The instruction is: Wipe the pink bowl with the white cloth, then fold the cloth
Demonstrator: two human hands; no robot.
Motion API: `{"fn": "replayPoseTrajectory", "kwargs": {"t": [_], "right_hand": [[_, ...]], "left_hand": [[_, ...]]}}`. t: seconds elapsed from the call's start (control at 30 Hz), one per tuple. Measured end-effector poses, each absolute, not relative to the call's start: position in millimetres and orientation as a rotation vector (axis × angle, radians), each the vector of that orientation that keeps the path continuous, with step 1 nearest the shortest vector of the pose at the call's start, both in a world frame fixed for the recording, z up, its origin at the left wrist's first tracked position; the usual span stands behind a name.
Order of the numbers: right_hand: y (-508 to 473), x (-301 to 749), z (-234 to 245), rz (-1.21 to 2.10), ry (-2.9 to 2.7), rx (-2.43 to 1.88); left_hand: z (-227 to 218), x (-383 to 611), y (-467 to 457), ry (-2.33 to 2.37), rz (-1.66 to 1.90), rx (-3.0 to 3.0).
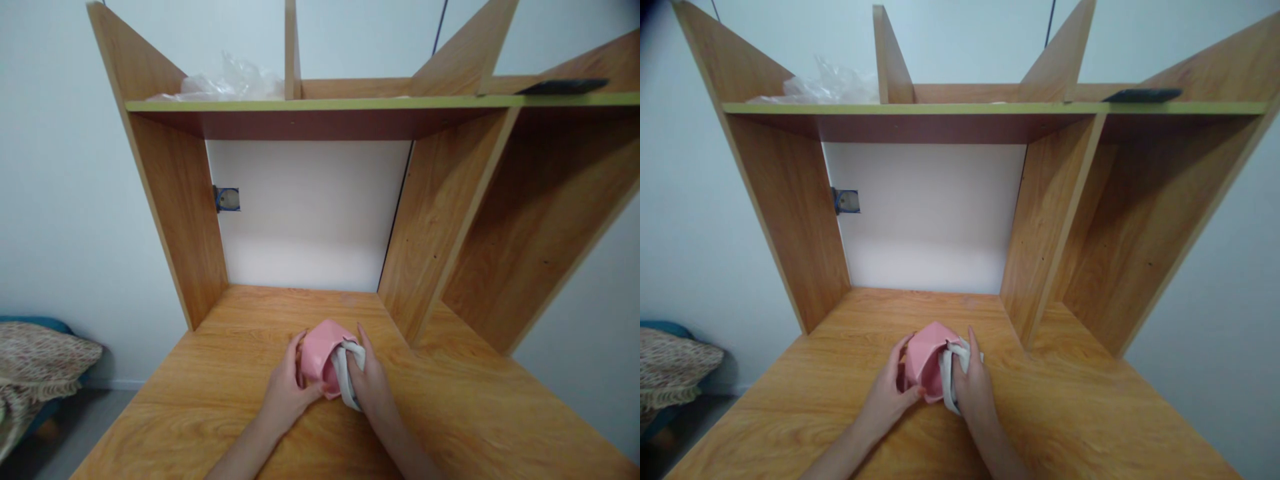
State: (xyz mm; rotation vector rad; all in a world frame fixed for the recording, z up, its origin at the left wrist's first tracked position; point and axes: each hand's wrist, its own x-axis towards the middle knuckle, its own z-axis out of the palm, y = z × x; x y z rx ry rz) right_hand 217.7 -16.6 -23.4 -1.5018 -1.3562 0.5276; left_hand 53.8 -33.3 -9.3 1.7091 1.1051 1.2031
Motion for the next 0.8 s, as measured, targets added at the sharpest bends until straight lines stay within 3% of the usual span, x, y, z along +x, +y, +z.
{"fn": "replayPoseTrajectory", "kwargs": {"t": [0.27,0.8], "right_hand": [[-13.0,213.5,-29.9,0.577,-1.314,-1.396],[-11.0,218.2,-18.2,0.558,-1.287,-1.596]], "left_hand": [[-8.8,64.2,-39.3,1.031,1.200,1.681],[-9.3,59.4,-37.0,1.249,1.186,1.874]]}}
